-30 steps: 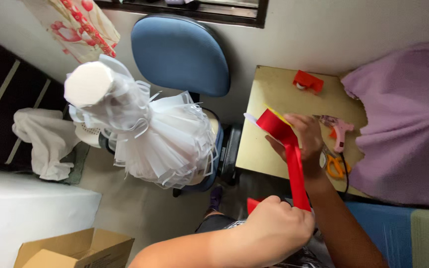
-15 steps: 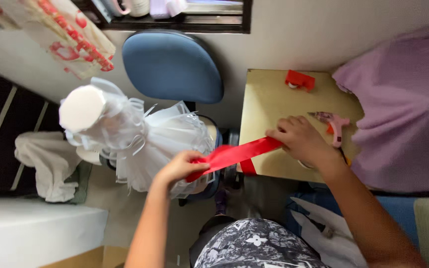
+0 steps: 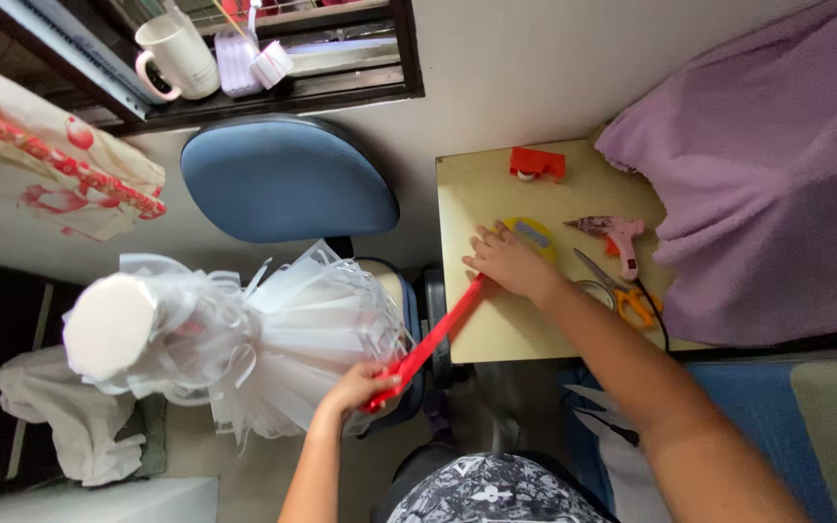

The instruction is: The person wraps a cylindrical object with white tissue paper, secures it with clear tape, and ties a red ribbon around the middle. They use a tape dispenser and scissors to cut the ribbon and tape.

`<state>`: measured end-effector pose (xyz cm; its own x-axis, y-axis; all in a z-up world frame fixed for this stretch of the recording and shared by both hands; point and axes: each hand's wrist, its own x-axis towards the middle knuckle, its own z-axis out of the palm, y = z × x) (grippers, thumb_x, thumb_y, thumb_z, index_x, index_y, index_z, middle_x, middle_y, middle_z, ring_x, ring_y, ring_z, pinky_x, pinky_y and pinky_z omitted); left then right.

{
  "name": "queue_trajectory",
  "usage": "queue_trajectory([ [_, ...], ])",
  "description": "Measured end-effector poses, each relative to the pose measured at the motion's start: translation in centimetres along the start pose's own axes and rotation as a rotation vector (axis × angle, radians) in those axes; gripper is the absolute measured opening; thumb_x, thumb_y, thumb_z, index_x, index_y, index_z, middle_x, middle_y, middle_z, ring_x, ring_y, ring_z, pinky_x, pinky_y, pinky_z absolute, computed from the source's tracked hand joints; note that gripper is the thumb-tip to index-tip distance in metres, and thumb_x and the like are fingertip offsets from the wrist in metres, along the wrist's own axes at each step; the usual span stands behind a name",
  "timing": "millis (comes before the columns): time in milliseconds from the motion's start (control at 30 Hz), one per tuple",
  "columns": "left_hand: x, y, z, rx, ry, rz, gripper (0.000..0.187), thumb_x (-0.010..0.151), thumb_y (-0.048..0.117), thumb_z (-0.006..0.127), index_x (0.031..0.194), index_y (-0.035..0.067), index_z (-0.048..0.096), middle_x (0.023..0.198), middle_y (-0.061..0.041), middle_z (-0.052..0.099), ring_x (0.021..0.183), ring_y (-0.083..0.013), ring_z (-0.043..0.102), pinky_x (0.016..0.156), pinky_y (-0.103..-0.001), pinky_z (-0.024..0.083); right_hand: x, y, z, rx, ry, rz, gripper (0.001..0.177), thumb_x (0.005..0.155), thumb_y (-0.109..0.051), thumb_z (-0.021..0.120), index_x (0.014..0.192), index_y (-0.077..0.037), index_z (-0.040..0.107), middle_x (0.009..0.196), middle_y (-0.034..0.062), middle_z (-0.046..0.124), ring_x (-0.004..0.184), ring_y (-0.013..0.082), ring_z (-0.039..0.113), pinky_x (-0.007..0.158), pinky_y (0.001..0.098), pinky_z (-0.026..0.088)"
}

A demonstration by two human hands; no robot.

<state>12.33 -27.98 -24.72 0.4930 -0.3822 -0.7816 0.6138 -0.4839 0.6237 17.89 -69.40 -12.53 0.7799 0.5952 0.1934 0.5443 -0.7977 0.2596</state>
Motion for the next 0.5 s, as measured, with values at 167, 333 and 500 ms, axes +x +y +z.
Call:
queue_trajectory([
  [167,1.1,-0.8,0.5,0.416,0.24,0.244,0.04,0.083,0.022,0.084,0.114,0.003,0.068,0.094,-0.01,0.073,0.082,-0.0183,0.07,0.074,-0.034,0.056,-2.5,-0.1,-0.7,0.52,0.246,0.371,0.071,0.061,-0.025,0.083,0.128,-0.01,0.062,0.127,0.0182,0.061,0.126,0.0401,0.051,0.104,0.0556,0.04],
  [333,3.4,7.0,7.5,0.16,0.516,0.516,0.051,0.089,0.017,0.065,0.137,0.005,0.053,0.099,-0.019,0.074,0.085,-0.0319,0.072,0.076,-0.042,0.057,-13.3,-0.7,-2.6,0.304,-0.082,1.294,0.053,0.075,-0.005,0.073,0.127,-0.001,0.061,0.121,0.0247,0.058,0.114,0.0424,0.056,0.092,0.0532,0.046],
  [500,4.9,16.0,13.9,0.681,0.83,0.994,0.07,0.072,0.017,0.076,0.135,0.004,0.049,0.124,-0.025,0.062,0.113,-0.0425,0.057,0.097,-0.048,0.046,-14.5,-3.5,-1.4,0.366,0.125,1.099,0.037,0.08,-0.002,0.066,0.117,-0.005,0.066,0.12,0.0206,0.061,0.117,0.039,0.058,0.1,0.0497,0.048],
])
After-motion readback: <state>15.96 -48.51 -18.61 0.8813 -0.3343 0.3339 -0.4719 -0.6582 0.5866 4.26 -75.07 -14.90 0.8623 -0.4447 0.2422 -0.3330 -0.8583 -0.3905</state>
